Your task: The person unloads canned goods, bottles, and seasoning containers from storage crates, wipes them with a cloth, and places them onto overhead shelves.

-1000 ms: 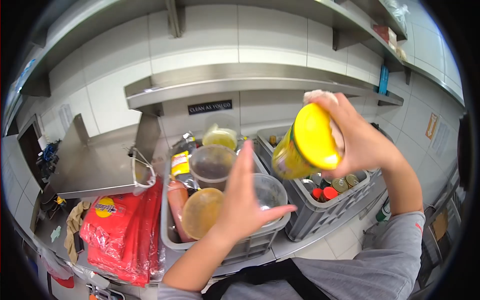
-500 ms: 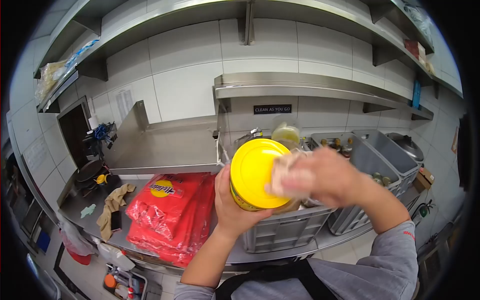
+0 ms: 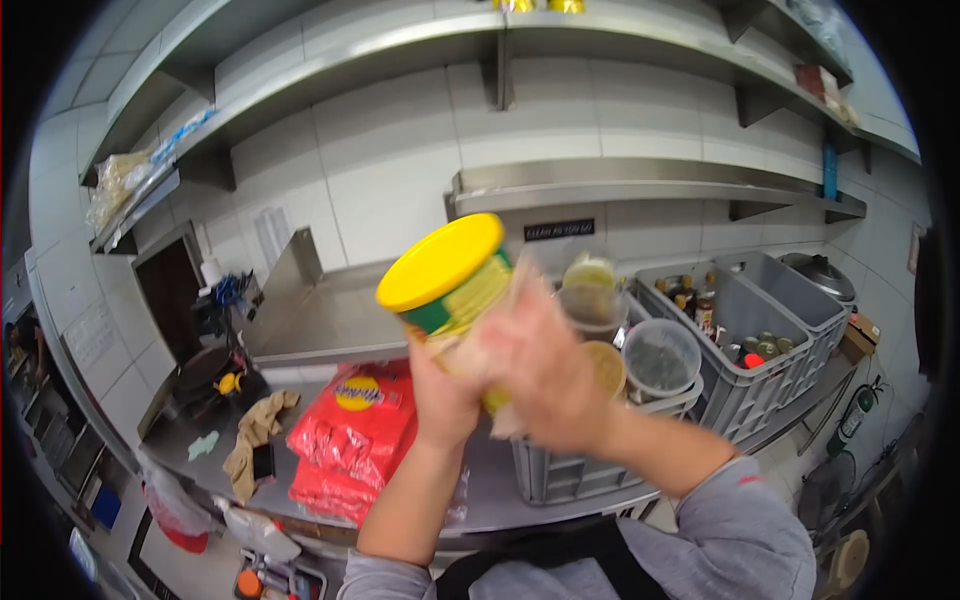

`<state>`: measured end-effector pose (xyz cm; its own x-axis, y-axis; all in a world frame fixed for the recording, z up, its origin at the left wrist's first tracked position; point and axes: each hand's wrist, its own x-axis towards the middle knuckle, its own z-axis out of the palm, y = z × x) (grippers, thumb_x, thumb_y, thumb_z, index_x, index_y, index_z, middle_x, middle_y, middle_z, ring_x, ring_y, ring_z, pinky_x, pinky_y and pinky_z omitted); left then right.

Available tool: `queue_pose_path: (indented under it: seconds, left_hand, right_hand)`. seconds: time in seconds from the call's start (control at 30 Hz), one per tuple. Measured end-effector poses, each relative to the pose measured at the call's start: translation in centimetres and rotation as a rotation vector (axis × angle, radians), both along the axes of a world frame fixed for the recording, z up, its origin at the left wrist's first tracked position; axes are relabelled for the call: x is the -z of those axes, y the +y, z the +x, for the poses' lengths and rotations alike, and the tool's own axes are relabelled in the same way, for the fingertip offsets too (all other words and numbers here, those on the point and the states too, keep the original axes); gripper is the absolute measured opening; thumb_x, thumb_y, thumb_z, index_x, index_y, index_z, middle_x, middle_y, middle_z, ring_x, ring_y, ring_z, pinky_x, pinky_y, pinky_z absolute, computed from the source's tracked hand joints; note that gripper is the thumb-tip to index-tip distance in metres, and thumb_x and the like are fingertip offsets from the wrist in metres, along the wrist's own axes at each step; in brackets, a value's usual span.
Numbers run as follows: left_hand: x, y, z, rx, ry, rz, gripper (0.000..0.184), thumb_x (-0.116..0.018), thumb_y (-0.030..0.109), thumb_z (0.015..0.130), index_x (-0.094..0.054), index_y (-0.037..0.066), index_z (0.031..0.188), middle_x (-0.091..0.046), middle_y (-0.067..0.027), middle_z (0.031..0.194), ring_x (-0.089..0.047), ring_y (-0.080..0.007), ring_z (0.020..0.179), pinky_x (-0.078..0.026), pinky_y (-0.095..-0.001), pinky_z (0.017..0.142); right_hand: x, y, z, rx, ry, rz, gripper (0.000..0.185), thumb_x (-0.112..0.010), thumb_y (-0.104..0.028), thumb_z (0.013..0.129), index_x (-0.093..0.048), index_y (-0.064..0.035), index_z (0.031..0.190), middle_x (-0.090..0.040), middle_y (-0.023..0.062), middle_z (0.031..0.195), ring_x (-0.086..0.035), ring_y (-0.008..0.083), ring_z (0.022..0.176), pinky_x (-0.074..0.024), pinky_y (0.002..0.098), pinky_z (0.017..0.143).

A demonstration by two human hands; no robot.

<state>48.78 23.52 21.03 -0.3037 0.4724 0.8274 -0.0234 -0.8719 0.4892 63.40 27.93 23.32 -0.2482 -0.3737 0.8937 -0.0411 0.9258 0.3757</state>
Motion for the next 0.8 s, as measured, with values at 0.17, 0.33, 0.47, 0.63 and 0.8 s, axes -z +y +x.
queue_pose_path:
  seconds: [0.17, 0.33, 0.47, 0.63, 0.8]
  left_hand:
    - [-5.0, -0.6, 1.7, 0.072, -0.064, 0.076, 0.069, -0.074, 0.018, 0.087, -0.031, 0.004, 0.140, -0.055, -0.0119, 0.126, -0.059, -0.0240, 0.114, -0.048, -0.0376, 0.098]
    - [-13.7, 2.8, 6.5, 0.048, 0.334, 0.286, 0.094, -0.072, 0.017, 0.088, -0.006, 0.005, 0.153, -0.045, -0.0142, 0.134, -0.052, -0.0233, 0.120, -0.044, -0.0367, 0.101]
    - [-20.4, 4.1, 8.3, 0.038, 0.638, 0.290, 0.082, -0.059, 0.035, 0.097, -0.011, 0.001, 0.154, -0.024, -0.0145, 0.158, -0.026, -0.0265, 0.144, -0.023, -0.0385, 0.117]
    - [-17.8, 3.7, 5.4, -1.035, 1.032, 0.685, 0.087, -0.074, 0.025, 0.079, -0.029, 0.000, 0.149, -0.037, -0.0247, 0.150, -0.036, -0.0386, 0.139, -0.026, -0.0463, 0.114]
    - [-7.9, 0.2, 0.8, -1.472, 1.203, 0.268, 0.079, -0.078, 0.019, 0.070, -0.042, 0.010, 0.140, -0.039, -0.0275, 0.145, -0.041, -0.0431, 0.133, -0.028, -0.0543, 0.109]
  right_hand:
    - [3.4, 2.3, 2.6, 0.165, 0.046, 0.118, 0.045, -0.074, -0.023, 0.073, -0.063, -0.0102, 0.115, -0.053, 0.0039, 0.139, -0.048, 0.0336, 0.127, -0.0437, 0.0541, 0.103]
    - [-4.3, 7.9, 5.4, 0.004, 0.254, -0.179, 0.072, -0.083, -0.017, 0.068, -0.055, -0.0113, 0.134, -0.049, 0.0164, 0.140, -0.044, 0.0413, 0.132, -0.0409, 0.0473, 0.107]
    - [-13.9, 14.6, 9.7, 0.401, 0.507, 0.165, 0.071, -0.077, -0.005, 0.065, -0.059, -0.0217, 0.132, -0.039, 0.0171, 0.145, -0.042, 0.0410, 0.132, -0.0392, 0.0431, 0.107]
    - [-29.1, 21.7, 11.6, 0.229, 0.606, 0.212, 0.070, -0.060, 0.011, 0.073, -0.056, -0.0156, 0.137, -0.033, 0.0280, 0.148, -0.020, 0.0433, 0.145, -0.0256, 0.0425, 0.117]
    - [-38.4, 31.4, 10.1, 0.265, 0.561, 0.181, 0.053, -0.056, 0.006, 0.083, -0.061, -0.0140, 0.132, -0.034, 0.0208, 0.151, -0.026, 0.0378, 0.144, -0.0296, 0.0371, 0.115]
